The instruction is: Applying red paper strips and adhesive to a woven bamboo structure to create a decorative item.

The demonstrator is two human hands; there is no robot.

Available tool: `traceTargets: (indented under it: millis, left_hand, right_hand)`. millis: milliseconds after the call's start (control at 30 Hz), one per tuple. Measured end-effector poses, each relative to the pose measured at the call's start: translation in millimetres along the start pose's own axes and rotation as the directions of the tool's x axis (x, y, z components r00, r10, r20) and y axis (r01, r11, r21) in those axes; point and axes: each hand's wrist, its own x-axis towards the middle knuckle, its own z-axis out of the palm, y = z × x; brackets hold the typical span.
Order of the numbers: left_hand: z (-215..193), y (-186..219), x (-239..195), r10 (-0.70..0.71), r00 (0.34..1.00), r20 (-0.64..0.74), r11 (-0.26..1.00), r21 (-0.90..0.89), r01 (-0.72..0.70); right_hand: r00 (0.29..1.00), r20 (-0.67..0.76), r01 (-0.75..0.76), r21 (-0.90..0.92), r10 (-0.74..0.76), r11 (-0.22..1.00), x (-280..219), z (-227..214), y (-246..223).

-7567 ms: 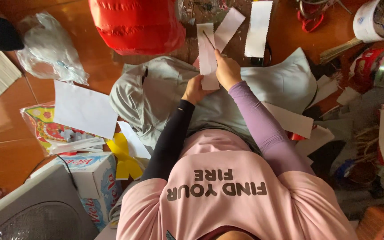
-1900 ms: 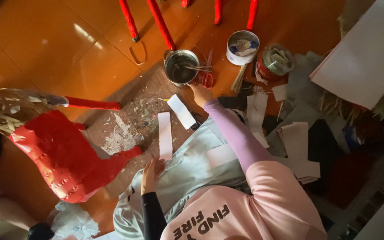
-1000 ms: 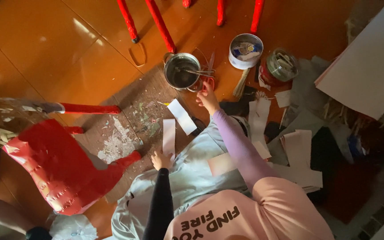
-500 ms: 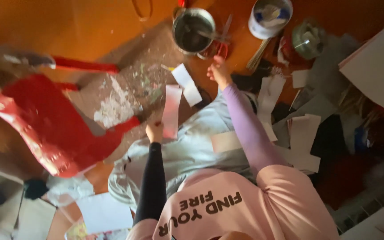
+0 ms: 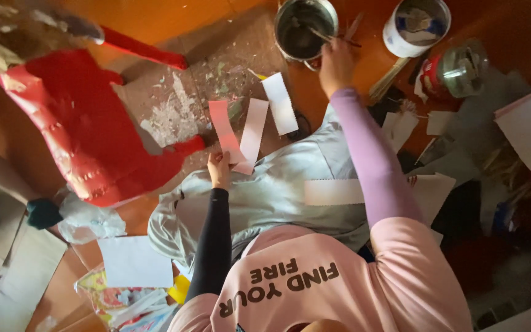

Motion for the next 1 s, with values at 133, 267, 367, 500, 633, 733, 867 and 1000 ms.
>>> traceTargets:
  millis: [133, 267, 367, 500, 633, 733, 867, 1000]
  left_hand:
    - [0, 5, -5, -0.134, 0.989, 0.061, 0.927, -0.345, 0.147]
    - [-13, -30, -7, -0.187, 0.971, 0.150, 0.867, -0.439, 0.235]
    - [-18, -41, -11, -0.125, 0.980, 0.155, 0.880, -0.439, 0.182]
    - [-14, -13, -28, -0.204, 0.929, 0.310, 0.704, -0.612, 0.359]
    - [-11, -39, -24, -0.202, 0.935, 0.292, 0.685, -0.640, 0.348]
    - [-9, -26, -27, -0.142, 0.956, 0.256, 0.691, -0.666, 0.281]
    - [-11, -14, -41, -0.237, 0.927, 0.290, 0.687, -0.625, 0.371]
    - [-4, -25, -40, -0.171, 0.932, 0.320, 0.683, -0.643, 0.347]
  right_hand:
    - [0.995, 0.093, 0.072, -0.338, -0.043, 0.938, 17, 8, 16]
    - [0.968, 0.239, 0.166, -0.376, -0.077, 0.912, 11, 4, 9]
    - [0.958, 0.284, 0.105, -0.253, -0.030, 0.962, 2, -24, -20]
    - [0.977, 0.208, 0.051, -0.050, -0.039, 0.997, -19, -55, -61]
    - [0.973, 0.211, 0.100, -0.020, -0.093, 0.995, -73, 7, -17]
    - [0.693, 0.689, -0.682, 0.534, 0.210, 0.499, -92, 0, -61]
    - [0.662, 0.748, -0.530, 0.437, 0.033, 0.726, -124, -39, -166]
    - [0.737, 0.489, 0.318, 0.360, -0.467, 0.877, -141, -12, -201]
